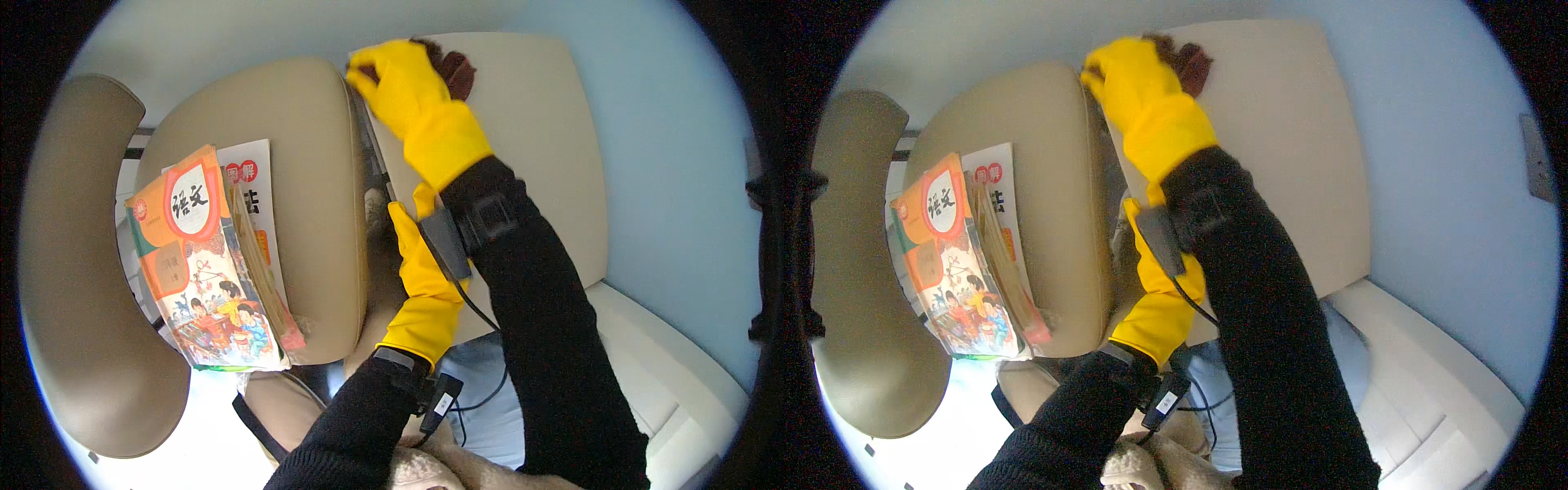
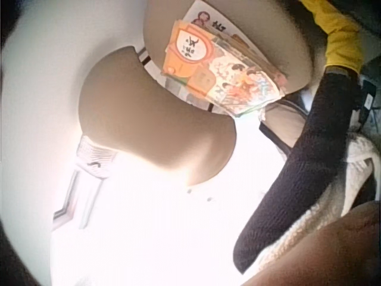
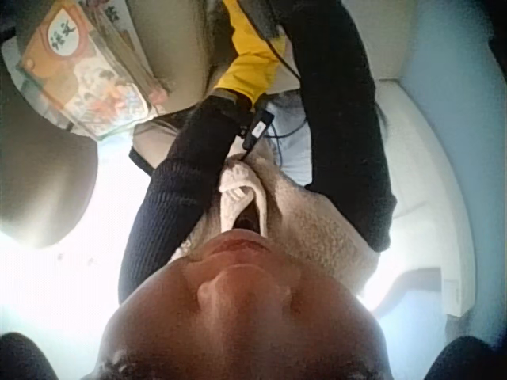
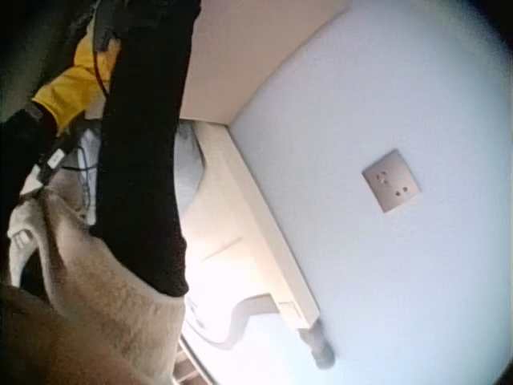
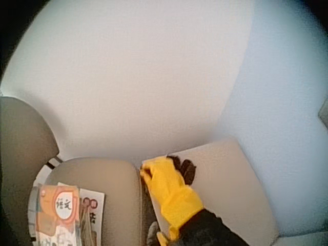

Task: The person wipes various surfaces in a bedroom using a brown cloth. They clean the wall, a chair, a bedside table, the bed headboard, and the interior of a wardrobe. The person moves books aside to clean the table and wipes multiple surfaces systematically.

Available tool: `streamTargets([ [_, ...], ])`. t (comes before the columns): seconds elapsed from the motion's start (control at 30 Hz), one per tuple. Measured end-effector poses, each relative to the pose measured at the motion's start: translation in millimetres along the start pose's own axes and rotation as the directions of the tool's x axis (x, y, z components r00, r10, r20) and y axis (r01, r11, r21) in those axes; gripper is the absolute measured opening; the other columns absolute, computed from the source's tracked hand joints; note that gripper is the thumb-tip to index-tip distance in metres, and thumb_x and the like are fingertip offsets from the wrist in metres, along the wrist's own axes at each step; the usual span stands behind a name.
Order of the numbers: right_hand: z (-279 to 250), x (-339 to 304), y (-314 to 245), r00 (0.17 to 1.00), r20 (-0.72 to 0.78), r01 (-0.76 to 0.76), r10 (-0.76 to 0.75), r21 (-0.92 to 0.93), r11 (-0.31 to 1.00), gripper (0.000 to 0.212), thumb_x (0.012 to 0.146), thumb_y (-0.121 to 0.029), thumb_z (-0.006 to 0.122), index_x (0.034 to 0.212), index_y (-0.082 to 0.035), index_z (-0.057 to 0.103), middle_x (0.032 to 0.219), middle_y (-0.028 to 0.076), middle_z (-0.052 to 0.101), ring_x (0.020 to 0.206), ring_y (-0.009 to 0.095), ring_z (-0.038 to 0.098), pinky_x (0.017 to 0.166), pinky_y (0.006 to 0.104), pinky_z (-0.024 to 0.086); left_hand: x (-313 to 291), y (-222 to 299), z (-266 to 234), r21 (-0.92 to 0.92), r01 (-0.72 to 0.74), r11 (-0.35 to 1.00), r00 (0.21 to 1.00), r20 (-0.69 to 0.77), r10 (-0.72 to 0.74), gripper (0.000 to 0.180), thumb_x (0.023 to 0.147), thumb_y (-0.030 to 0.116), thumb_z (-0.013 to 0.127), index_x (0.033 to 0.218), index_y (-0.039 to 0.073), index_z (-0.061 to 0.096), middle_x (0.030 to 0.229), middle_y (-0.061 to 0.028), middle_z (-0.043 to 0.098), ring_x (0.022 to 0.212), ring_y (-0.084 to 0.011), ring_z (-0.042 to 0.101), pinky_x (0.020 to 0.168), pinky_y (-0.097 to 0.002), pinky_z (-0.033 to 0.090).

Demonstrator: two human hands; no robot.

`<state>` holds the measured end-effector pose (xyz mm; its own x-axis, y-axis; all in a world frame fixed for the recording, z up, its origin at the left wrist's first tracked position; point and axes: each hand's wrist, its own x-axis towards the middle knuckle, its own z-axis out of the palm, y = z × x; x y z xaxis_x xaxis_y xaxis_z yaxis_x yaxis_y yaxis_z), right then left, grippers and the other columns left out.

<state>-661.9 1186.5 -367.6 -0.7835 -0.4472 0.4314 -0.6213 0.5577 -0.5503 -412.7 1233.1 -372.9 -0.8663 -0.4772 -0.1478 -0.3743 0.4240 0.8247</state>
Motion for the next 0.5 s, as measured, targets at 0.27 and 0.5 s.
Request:
streamTargets([
  [0.27, -159, -162, 14, 0.984, 0.084, -0.136, 0.158, -0.227, 0.964, 0.026, 0.092, -0.020, 0.082, 0.116, -0.010, 0.079, 0.114, 0.010, 0.078, 0.110, 0.034, 0.069, 0.102, 0.0439, 0.052, 4, 17, -10, 0.075, 0.073, 0.995, 0.995, 0.063, -0.078, 0.071, 0.103, 0.032, 0.066, 0.166, 0.017, 0.037, 0.167, -0.0433, 0.021, 0.152, -0.0598, 0.031, 0.123, -0.0526, 0.035],
  [0.5, -124, -84, 40, 0.636, -0.329, -0.730, 0.698, 0.037, 0.682, 0.028, 0.104, -0.023, 0.062, 0.093, -0.004, 0.078, 0.079, 0.010, 0.076, 0.067, 0.023, 0.073, 0.068, 0.0408, 0.058, 3, 13, -8, 0.083, 0.056, 0.995, 0.996, 0.065, -0.062, 0.069, 0.104, 0.031, 0.064, 0.166, 0.019, 0.037, 0.170, -0.0389, 0.021, 0.153, -0.0555, 0.033, 0.124, -0.0508, 0.034],
])
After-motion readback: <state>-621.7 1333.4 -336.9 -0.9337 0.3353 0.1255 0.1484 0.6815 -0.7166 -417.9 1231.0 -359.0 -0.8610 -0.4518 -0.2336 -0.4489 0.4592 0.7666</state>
